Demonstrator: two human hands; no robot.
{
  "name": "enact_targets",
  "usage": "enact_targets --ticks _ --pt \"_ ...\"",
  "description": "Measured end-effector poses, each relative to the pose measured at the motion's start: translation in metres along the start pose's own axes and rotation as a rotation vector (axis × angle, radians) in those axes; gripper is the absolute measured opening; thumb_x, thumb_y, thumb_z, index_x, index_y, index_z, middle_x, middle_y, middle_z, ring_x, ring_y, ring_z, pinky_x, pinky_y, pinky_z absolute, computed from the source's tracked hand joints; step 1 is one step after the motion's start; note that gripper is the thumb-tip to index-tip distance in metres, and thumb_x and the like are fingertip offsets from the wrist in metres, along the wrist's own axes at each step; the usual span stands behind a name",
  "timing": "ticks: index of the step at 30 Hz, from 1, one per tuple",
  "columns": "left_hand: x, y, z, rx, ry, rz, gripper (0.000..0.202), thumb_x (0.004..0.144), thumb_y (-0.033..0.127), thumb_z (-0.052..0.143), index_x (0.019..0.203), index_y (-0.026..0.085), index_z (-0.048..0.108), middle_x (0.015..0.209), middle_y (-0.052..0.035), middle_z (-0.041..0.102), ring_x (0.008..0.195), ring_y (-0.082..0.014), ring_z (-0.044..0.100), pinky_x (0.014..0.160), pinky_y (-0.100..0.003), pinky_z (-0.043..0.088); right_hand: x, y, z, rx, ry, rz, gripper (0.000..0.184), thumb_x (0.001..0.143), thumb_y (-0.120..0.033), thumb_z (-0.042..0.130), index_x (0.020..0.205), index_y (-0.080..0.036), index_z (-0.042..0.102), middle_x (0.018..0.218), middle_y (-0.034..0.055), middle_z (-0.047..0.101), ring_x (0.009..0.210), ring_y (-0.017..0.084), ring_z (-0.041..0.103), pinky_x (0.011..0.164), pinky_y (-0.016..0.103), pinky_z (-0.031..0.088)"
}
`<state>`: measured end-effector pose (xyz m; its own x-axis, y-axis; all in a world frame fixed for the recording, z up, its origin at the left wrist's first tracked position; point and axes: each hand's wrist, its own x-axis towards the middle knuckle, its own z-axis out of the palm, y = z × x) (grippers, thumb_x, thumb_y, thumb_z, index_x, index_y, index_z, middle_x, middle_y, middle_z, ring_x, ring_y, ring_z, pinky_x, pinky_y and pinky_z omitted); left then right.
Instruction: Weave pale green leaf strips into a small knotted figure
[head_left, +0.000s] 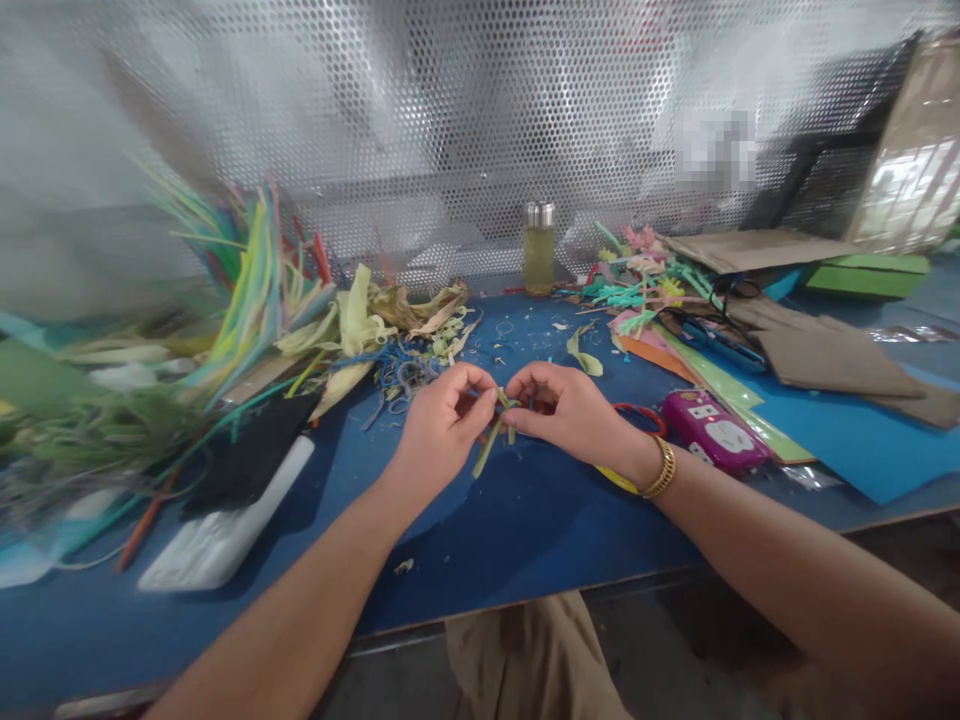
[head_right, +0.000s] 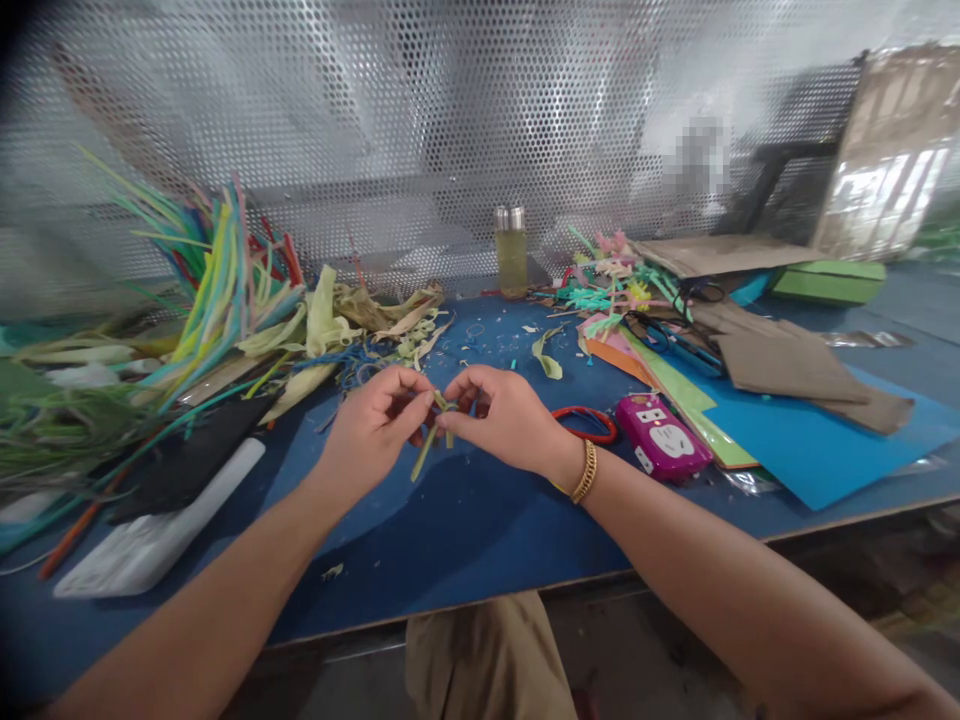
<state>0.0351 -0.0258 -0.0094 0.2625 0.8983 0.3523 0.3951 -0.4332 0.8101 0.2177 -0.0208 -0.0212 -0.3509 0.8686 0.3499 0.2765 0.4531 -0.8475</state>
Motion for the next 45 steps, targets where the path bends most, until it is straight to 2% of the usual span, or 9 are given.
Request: enact_targets --ticks 2,5,14,20,25,31,36,41,45 --pt "0.000 -0.001 0.000 -0.022 0.012 0.020 0.010 0.087 0.029 0.055 0.086 0.020 0.054 0.080 -0.0014 0.062 0.057 -0.0106 0.057 0.053 -0.023 0.046 0.000 0.001 0.001 0.018 -0.010 0.000 0.014 0.078 -0.028 0.068 0.085 -0.017 0.062 0.070 -0.0022 0.058 0.058 0.009 0.048 0.055 0.022 0.039" --pt "0.000 -0.002 0.000 -0.028 -0.010 0.014 0.011 0.088 0.030 0.055 0.088 0.020 0.052 0.074 0.0001 0.060 0.056 -0.0118 0.059 0.053 -0.024 0.048 -0.002 0.000 0.003 0.038 -0.036 -0.014 0.007 0.080 -0.023 0.065 0.081 -0.017 0.063 0.068 -0.0026 0.057 0.060 0.008 0.047 0.056 0.022 0.038" --pt "-0.001 0.000 0.000 0.009 -0.041 0.039 0.013 0.090 0.032 0.053 0.090 0.019 0.051 0.079 -0.0003 0.058 0.059 -0.0114 0.059 0.057 -0.025 0.049 -0.004 -0.006 0.003 0.148 -0.056 0.007 0.020 0.086 -0.029 0.058 0.071 -0.017 0.058 0.060 -0.0043 0.053 0.054 0.007 0.045 0.053 0.021 0.035" --pt "-0.002 0.004 0.004 -0.141 0.025 -0.082 0.015 0.088 0.033 0.055 0.088 0.019 0.049 0.077 -0.0013 0.060 0.063 -0.0143 0.063 0.055 -0.026 0.052 -0.003 -0.007 0.004 0.193 -0.033 0.107 0.014 0.081 -0.024 0.060 0.069 -0.017 0.057 0.054 -0.0049 0.053 0.050 0.007 0.047 0.050 0.020 0.035" --pt "0.001 0.000 0.003 -0.223 -0.020 -0.168 0.018 0.088 0.037 0.055 0.090 0.019 0.050 0.075 -0.0008 0.060 0.069 -0.0161 0.064 0.056 -0.026 0.051 -0.002 0.000 0.004 0.273 -0.028 0.157 0.015 0.082 -0.027 0.060 0.071 -0.017 0.057 0.054 -0.0040 0.057 0.050 0.007 0.048 0.051 0.020 0.036" --pt "0.001 0.000 0.000 -0.165 -0.227 -0.188 0.033 0.087 0.047 0.058 0.071 0.018 0.054 0.059 0.0043 0.043 0.052 -0.0090 0.037 0.050 -0.023 0.030 0.000 -0.001 0.002 0.472 0.008 0.277 0.023 0.081 -0.035 0.065 0.071 -0.017 0.054 0.054 -0.0043 0.057 0.045 0.005 0.039 0.046 0.019 0.030" --pt "0.002 0.004 -0.005 -0.174 -0.214 -0.203 0.026 0.084 0.037 0.059 0.066 0.019 0.054 0.055 0.0052 0.039 0.050 -0.0095 0.029 0.050 -0.025 0.024 0.000 -0.004 0.001 0.499 -0.039 0.316 0.024 0.079 -0.036 0.067 0.073 -0.018 0.054 0.054 -0.0036 0.059 0.044 0.005 0.039 0.044 0.019 0.027" --pt "0.007 0.002 -0.017 -0.116 -0.182 -0.167 0.025 0.082 0.034 0.058 0.063 0.019 0.055 0.060 0.0031 0.047 0.055 -0.0110 0.036 0.055 -0.027 0.029 0.003 -0.004 -0.002 0.504 0.017 0.336 0.026 0.080 -0.034 0.065 0.066 -0.018 0.049 0.050 -0.0049 0.055 0.039 0.003 0.031 0.040 0.019 0.020" --pt "0.008 -0.002 -0.018 -0.002 -0.140 -0.079 0.023 0.085 0.039 0.059 0.073 0.019 0.060 0.069 0.0014 0.054 0.064 -0.0135 0.047 0.062 -0.027 0.037 0.004 -0.003 -0.006 0.504 0.066 0.302 0.025 0.082 -0.033 0.064 0.068 -0.019 0.049 0.052 -0.0048 0.056 0.039 0.003 0.032 0.039 0.019 0.021"
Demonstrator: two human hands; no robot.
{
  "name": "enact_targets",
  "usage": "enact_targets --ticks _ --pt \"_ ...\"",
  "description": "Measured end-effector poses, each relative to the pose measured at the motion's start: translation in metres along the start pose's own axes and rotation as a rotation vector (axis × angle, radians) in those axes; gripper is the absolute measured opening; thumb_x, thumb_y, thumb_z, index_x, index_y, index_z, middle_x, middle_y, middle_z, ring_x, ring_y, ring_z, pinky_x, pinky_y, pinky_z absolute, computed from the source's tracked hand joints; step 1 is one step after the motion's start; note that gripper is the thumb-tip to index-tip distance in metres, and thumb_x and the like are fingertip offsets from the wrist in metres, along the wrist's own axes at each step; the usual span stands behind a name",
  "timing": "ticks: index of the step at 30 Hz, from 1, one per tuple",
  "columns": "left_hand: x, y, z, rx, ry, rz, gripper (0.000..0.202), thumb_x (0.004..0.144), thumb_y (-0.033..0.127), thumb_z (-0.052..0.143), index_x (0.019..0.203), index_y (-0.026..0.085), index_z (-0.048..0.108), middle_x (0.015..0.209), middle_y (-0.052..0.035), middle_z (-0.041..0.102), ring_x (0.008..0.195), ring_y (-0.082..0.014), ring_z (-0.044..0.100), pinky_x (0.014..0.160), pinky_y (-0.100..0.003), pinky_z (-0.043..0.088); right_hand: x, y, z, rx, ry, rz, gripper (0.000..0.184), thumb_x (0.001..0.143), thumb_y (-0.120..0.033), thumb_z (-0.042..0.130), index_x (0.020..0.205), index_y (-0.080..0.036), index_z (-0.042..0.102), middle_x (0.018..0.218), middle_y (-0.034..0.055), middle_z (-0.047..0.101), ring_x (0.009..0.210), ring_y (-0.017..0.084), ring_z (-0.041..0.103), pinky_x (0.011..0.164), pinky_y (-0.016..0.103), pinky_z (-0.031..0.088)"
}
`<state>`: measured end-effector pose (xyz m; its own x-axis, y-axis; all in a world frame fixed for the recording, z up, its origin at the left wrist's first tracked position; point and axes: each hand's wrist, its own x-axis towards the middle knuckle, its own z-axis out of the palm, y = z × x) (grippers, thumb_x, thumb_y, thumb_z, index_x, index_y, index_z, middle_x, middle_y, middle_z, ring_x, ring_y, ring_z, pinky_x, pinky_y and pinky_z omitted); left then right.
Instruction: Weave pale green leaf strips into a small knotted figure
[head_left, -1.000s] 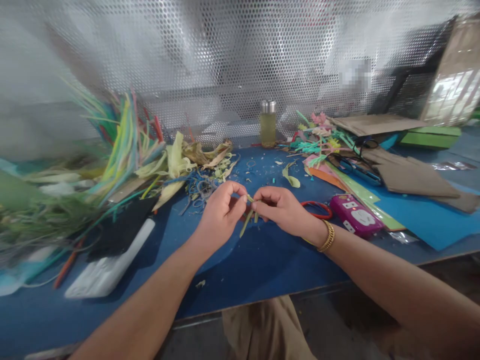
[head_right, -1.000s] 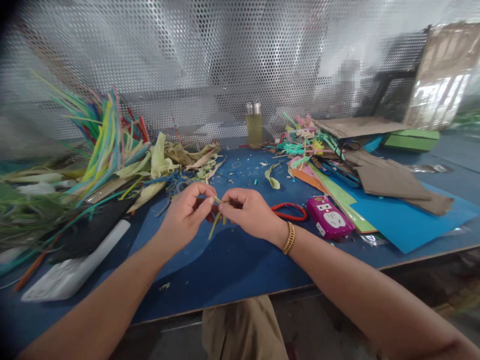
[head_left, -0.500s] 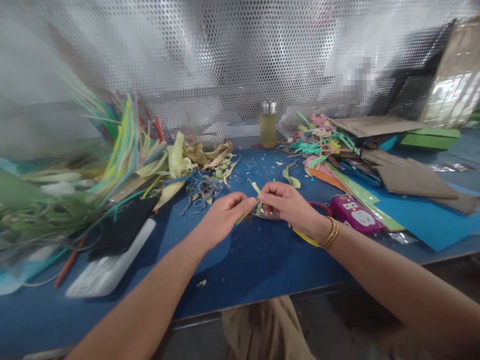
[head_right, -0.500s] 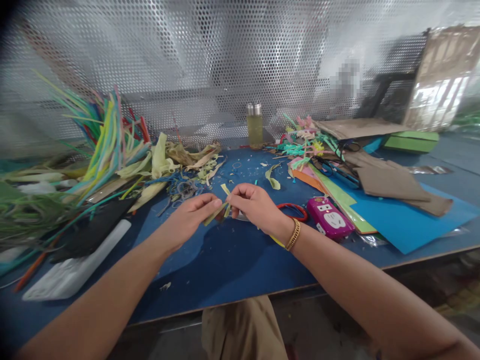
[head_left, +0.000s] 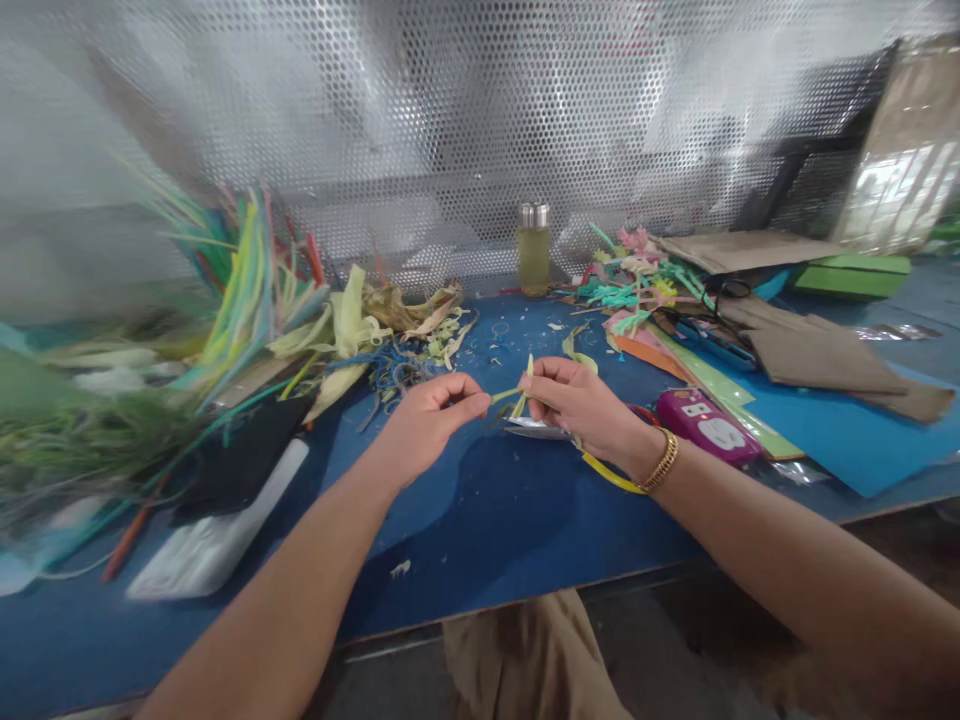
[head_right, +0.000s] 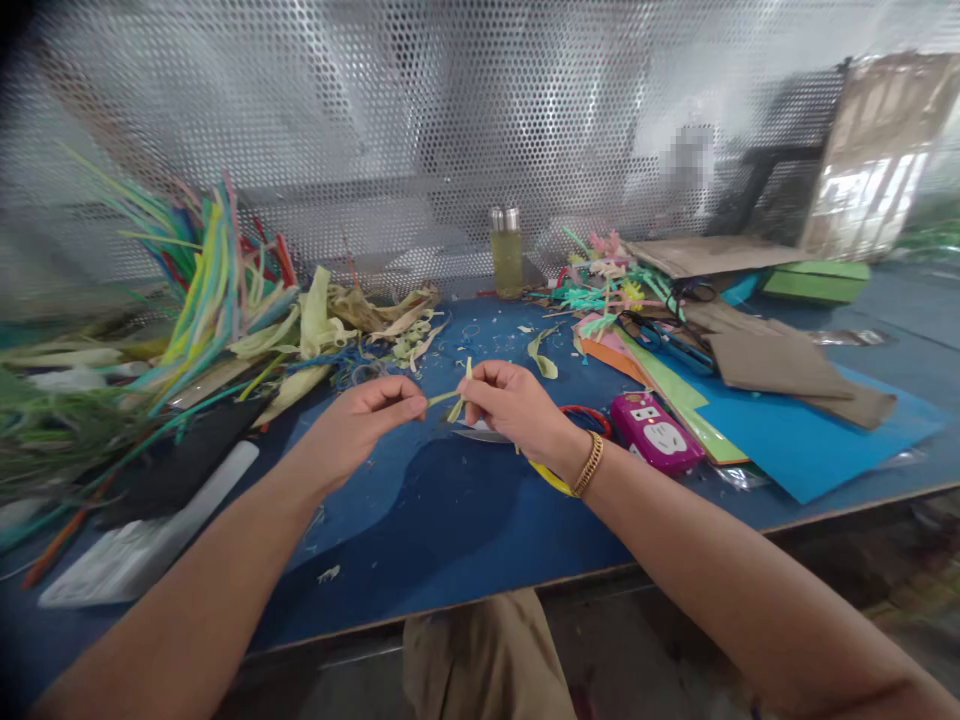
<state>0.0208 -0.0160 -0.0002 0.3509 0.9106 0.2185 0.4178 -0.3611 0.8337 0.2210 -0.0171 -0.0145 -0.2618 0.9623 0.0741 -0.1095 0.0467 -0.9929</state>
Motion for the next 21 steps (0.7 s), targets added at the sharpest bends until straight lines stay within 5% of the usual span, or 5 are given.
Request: enact_targets --ticks 4,7,21 --pt "-0.004 0.002 0.009 0.251 0.288 0.335 0.018 0.081 0.038 0.068 0.083 0.020 0.065 0.091 -0.0033 0.059 0.088 -0.0190 0.055 0.080 -0.033 0.043 0.000 -0.001 -0.001 0.001 0.002 -0.050 0.026 0.084 -0.035 0.063 0.070 -0.019 0.049 0.055 -0.0043 0.059 0.040 0.003 0.031 0.039 0.019 0.022" --pt "-0.008 0.005 0.015 0.503 0.280 0.498 0.016 0.079 0.037 0.072 0.080 0.022 0.069 0.094 -0.0044 0.060 0.095 -0.0217 0.054 0.089 -0.039 0.041 -0.001 -0.001 0.002 0.018 -0.024 -0.030 0.026 0.083 -0.036 0.063 0.070 -0.019 0.049 0.054 -0.0043 0.059 0.038 0.003 0.029 0.037 0.019 0.019" --pt "-0.014 0.013 0.016 0.588 0.188 0.487 0.015 0.087 0.021 0.058 0.074 0.019 0.066 0.110 -0.0076 0.059 0.107 -0.0254 0.050 0.094 -0.045 0.039 0.000 0.003 0.005 0.047 -0.086 0.031 0.018 0.072 -0.027 0.071 0.070 -0.017 0.055 0.049 -0.0056 0.056 0.037 0.002 0.035 0.037 0.017 0.024"
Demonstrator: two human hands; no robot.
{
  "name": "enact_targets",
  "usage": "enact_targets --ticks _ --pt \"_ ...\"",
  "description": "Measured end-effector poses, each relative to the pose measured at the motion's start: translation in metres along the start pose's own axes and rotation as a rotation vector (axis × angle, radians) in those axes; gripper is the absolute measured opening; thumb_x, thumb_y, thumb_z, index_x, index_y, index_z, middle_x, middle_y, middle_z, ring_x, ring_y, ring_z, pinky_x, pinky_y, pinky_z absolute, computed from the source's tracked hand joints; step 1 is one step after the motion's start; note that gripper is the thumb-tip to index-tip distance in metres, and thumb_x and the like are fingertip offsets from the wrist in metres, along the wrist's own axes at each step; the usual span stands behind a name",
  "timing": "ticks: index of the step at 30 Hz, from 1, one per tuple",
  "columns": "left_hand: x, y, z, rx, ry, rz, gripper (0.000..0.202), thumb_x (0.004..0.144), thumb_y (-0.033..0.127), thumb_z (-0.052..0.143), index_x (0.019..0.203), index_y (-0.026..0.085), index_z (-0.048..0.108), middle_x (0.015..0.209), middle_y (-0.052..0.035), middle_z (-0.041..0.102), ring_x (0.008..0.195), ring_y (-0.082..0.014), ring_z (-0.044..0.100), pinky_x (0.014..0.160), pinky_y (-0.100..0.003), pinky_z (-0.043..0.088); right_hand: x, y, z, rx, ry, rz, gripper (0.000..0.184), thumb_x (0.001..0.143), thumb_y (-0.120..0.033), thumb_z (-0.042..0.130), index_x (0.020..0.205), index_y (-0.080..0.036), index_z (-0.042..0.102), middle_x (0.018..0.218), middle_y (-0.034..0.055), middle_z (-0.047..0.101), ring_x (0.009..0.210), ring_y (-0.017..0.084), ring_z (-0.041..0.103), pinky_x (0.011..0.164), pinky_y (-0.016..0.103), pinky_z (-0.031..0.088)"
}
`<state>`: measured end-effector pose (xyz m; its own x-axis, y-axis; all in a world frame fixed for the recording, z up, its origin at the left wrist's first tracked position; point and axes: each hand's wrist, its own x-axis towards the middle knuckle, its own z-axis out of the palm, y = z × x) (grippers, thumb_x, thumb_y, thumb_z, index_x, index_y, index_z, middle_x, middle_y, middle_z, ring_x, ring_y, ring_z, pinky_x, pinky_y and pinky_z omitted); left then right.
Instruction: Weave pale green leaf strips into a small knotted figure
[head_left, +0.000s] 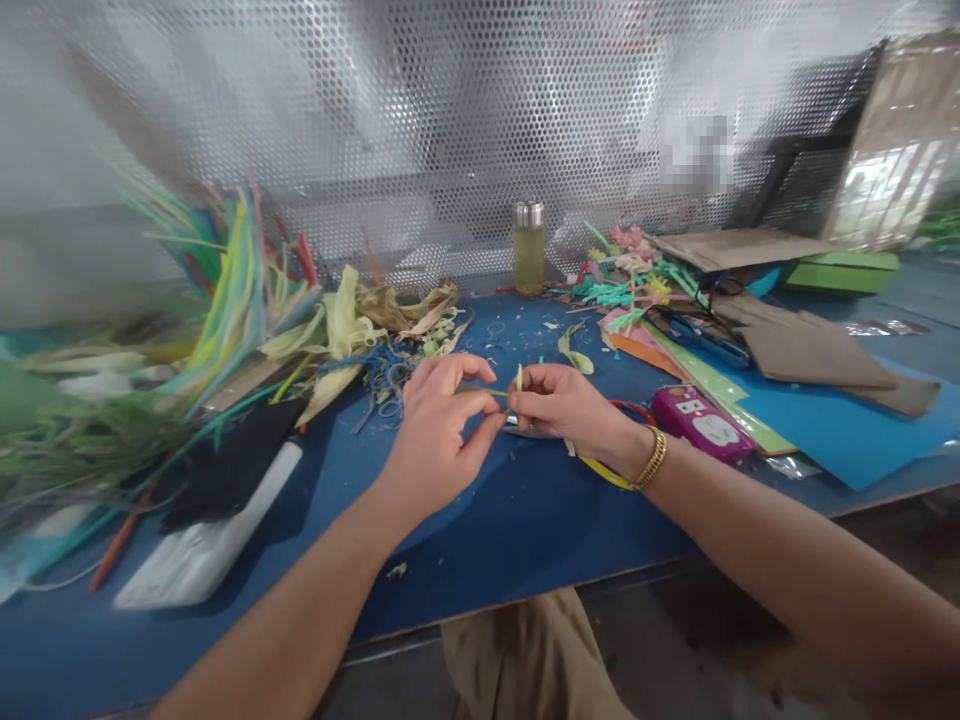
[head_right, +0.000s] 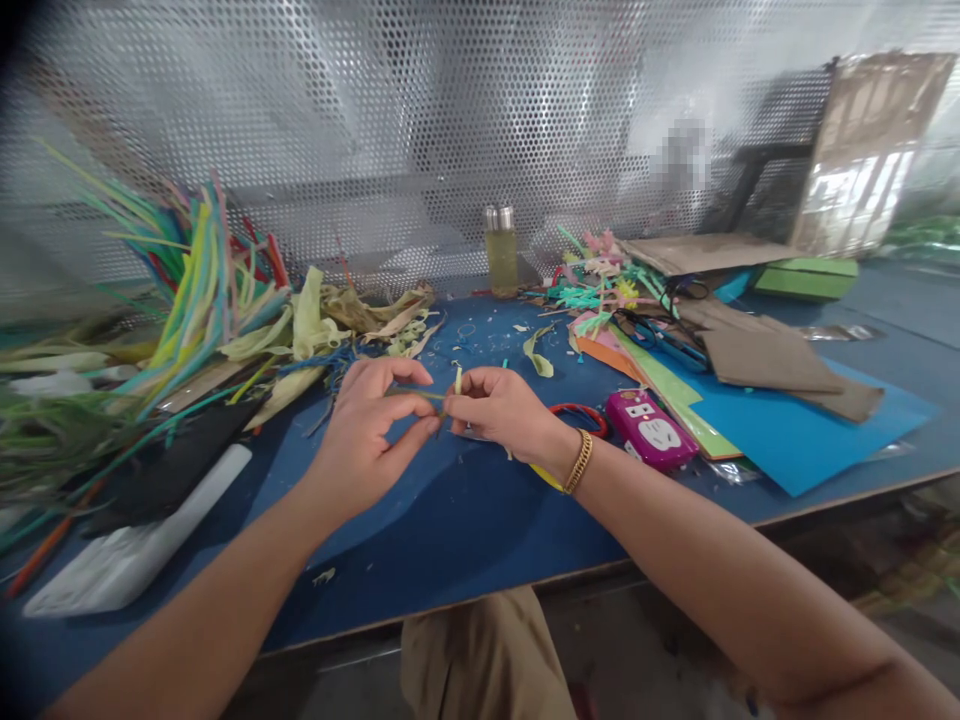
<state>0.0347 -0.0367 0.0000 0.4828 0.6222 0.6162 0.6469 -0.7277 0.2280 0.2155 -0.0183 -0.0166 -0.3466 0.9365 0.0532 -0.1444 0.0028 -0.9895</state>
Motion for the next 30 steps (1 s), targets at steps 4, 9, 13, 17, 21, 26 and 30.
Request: enact_targets --ticks 4,9,13,17,21,26,30 --pt "0.001 0.000 -0.003 -0.025 -0.015 0.021 0.015 0.086 0.020 0.057 0.073 0.020 0.065 0.110 -0.0073 0.058 0.109 -0.0253 0.050 0.096 -0.045 0.039 0.001 -0.001 -0.004 -0.037 0.031 -0.005 0.015 0.073 -0.026 0.068 0.071 -0.017 0.057 0.049 -0.0053 0.056 0.037 0.003 0.033 0.036 0.017 0.022" --pt "0.001 0.000 -0.003 -0.018 -0.042 -0.009 0.016 0.086 0.025 0.059 0.072 0.022 0.066 0.105 -0.0054 0.063 0.106 -0.0250 0.053 0.096 -0.045 0.038 0.001 0.000 -0.011 -0.207 0.008 -0.077 0.016 0.079 -0.031 0.065 0.077 -0.017 0.057 0.057 -0.0039 0.060 0.039 0.004 0.035 0.039 0.019 0.024" --pt "0.001 -0.006 -0.003 -0.102 -0.027 -0.120 0.017 0.089 0.031 0.056 0.076 0.022 0.062 0.091 -0.0032 0.068 0.092 -0.0217 0.060 0.091 -0.040 0.043 0.003 0.001 -0.017 -0.455 -0.031 -0.240 0.011 0.081 -0.026 0.063 0.086 -0.018 0.058 0.073 -0.0009 0.066 0.055 0.008 0.054 0.051 0.021 0.038" --pt "0.000 -0.012 -0.003 -0.110 0.089 -0.224 0.012 0.088 0.029 0.054 0.095 0.021 0.060 0.105 -0.0062 0.066 0.102 -0.0234 0.059 0.092 -0.040 0.045 0.002 0.003 -0.018 -0.614 -0.074 -0.315 0.024 0.082 -0.014 0.055 0.104 -0.020 0.051 0.078 0.0000 0.070 0.072 0.014 0.064 0.065 0.026 0.045" --pt "0.001 -0.014 0.000 -0.188 -0.067 -0.207 0.025 0.085 0.026 0.057 0.109 0.022 0.061 0.115 -0.0069 0.065 0.111 -0.0247 0.057 0.097 -0.042 0.043 -0.002 0.001 -0.016 -0.653 -0.134 -0.299 0.029 0.081 -0.010 0.053 0.106 -0.021 0.043 0.078 -0.0005 0.070 0.076 0.017 0.068 0.071 0.030 0.047" --pt "0.004 -0.015 0.003 -0.505 -0.306 -0.323 0.017 0.080 0.031 0.067 0.091 0.019 0.064 0.090 -0.0032 0.066 0.084 -0.0188 0.060 0.079 -0.033 0.047 -0.005 -0.003 -0.014 -0.675 -0.163 -0.312 0.025 0.081 -0.014 0.058 0.102 -0.021 0.045 0.076 -0.0004 0.071 0.074 0.017 0.068 0.069 0.029 0.046" --pt "0.002 -0.021 0.008 -0.579 -0.309 -0.419 0.022 0.075 0.038 0.073 0.080 0.018 0.064 0.079 -0.0008 0.061 0.074 -0.0157 0.055 0.069 -0.028 0.044 -0.004 -0.001 -0.015 -0.767 -0.116 -0.328 0.022 0.079 -0.018 0.065 0.095 -0.021 0.050 0.071 -0.0017 0.071 0.067 0.015 0.064 0.065 0.026 0.041"
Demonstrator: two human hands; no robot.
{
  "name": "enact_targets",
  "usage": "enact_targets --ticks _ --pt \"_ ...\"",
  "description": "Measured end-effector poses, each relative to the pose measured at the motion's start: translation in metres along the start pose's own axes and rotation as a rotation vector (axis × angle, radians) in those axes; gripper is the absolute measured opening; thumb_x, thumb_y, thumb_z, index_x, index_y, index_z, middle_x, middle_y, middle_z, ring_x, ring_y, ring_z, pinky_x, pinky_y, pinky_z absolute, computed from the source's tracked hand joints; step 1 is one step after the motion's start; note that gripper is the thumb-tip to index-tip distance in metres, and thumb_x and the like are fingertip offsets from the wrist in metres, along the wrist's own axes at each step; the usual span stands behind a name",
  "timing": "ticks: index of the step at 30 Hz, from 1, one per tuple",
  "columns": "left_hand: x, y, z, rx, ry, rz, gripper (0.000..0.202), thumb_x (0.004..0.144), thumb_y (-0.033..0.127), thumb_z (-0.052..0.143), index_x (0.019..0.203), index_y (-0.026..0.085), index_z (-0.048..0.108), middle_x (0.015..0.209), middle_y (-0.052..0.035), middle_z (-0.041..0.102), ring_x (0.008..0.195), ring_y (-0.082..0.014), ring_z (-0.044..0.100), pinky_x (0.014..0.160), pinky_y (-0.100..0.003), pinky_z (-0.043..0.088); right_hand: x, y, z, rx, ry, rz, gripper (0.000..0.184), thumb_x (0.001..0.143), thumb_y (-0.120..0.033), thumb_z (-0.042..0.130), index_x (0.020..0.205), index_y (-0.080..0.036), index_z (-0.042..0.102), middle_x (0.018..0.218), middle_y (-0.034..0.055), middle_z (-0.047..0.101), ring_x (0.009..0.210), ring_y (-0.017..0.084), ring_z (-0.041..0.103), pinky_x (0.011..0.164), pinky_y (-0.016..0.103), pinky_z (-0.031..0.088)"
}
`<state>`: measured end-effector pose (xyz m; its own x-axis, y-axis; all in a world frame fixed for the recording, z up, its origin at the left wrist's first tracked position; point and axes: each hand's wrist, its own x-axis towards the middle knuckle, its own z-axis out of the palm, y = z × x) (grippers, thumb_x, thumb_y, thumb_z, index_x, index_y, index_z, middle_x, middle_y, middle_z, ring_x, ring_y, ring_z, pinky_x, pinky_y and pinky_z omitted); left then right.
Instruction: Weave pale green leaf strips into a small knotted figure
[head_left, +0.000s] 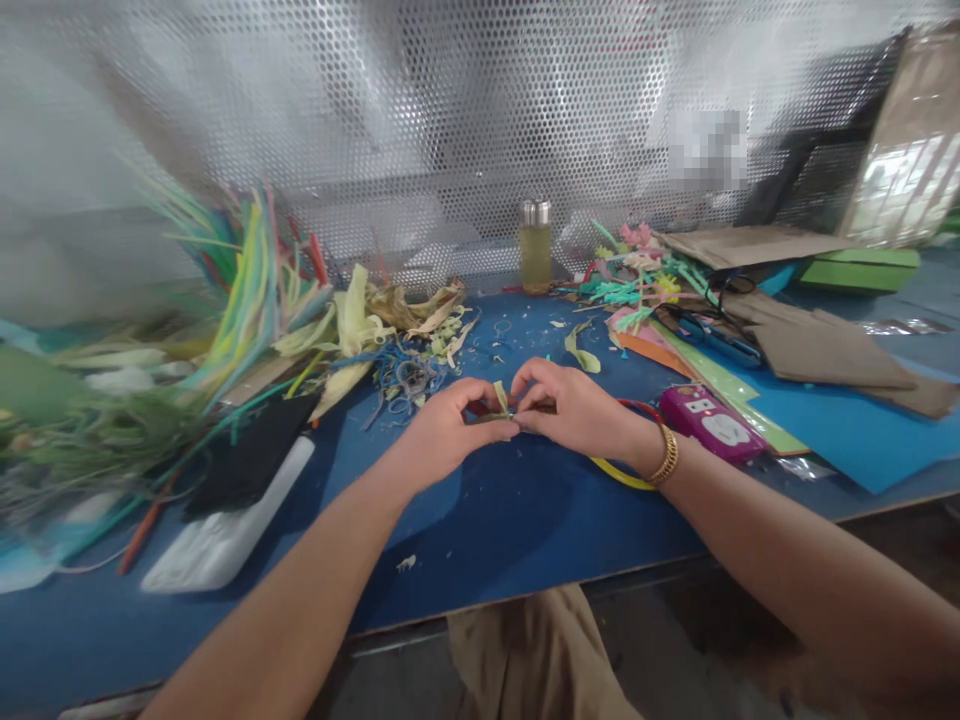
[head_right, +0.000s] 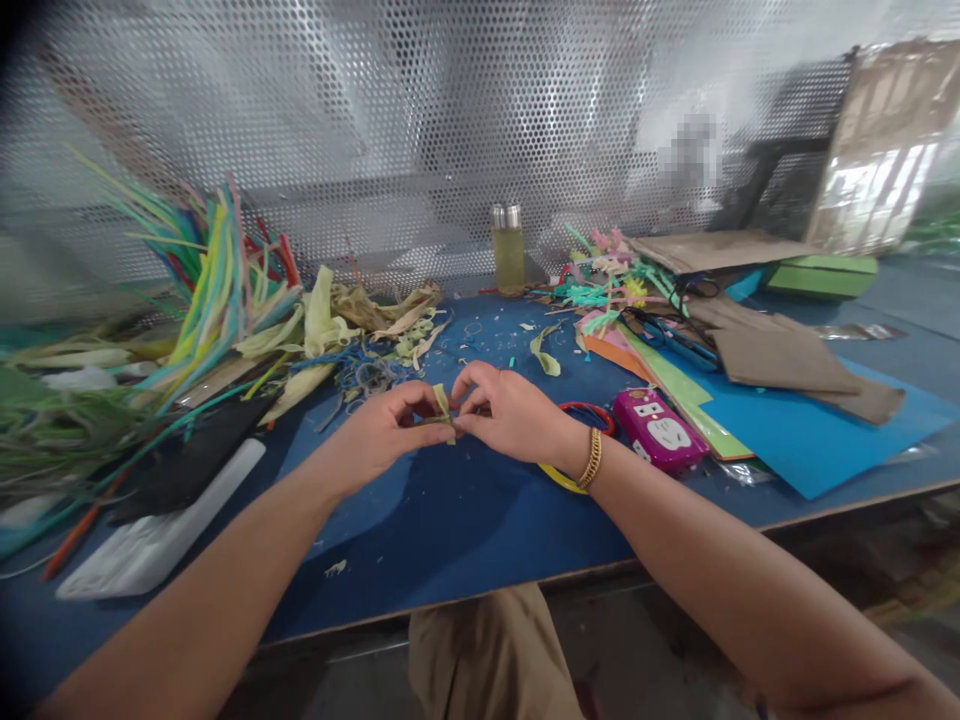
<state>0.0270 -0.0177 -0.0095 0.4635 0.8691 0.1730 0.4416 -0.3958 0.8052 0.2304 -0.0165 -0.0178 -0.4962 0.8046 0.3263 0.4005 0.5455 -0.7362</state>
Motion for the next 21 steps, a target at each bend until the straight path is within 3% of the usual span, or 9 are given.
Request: enact_targets --ticks 6,10,21 --pt "0.004 -0.009 0.005 -0.137 0.026 -0.013 0.024 0.074 0.038 0.075 0.080 0.018 0.064 0.075 -0.0006 0.061 0.071 -0.0150 0.056 0.066 -0.027 0.044 -0.001 0.000 0.003 0.035 0.032 -0.024 0.010 0.084 -0.018 0.061 0.091 -0.021 0.054 0.080 -0.0001 0.070 0.072 0.014 0.065 0.066 0.026 0.042" --pt "0.002 -0.003 0.007 -0.218 0.015 -0.026 0.021 0.075 0.035 0.073 0.080 0.017 0.062 0.074 -0.0013 0.065 0.071 -0.0158 0.060 0.068 -0.028 0.047 -0.002 -0.004 0.001 0.064 -0.007 -0.071 0.014 0.084 -0.012 0.055 0.095 -0.021 0.052 0.082 0.0012 0.071 0.077 0.015 0.067 0.070 0.027 0.044" --pt "-0.003 0.006 0.005 -0.189 0.075 -0.117 0.012 0.071 0.022 0.070 0.076 0.018 0.059 0.062 0.0019 0.064 0.057 -0.0128 0.059 0.055 -0.023 0.045 -0.004 -0.005 -0.003 0.212 0.010 -0.008 0.013 0.084 -0.016 0.056 0.088 -0.023 0.046 0.074 -0.0009 0.070 0.071 0.015 0.065 0.066 0.028 0.044"
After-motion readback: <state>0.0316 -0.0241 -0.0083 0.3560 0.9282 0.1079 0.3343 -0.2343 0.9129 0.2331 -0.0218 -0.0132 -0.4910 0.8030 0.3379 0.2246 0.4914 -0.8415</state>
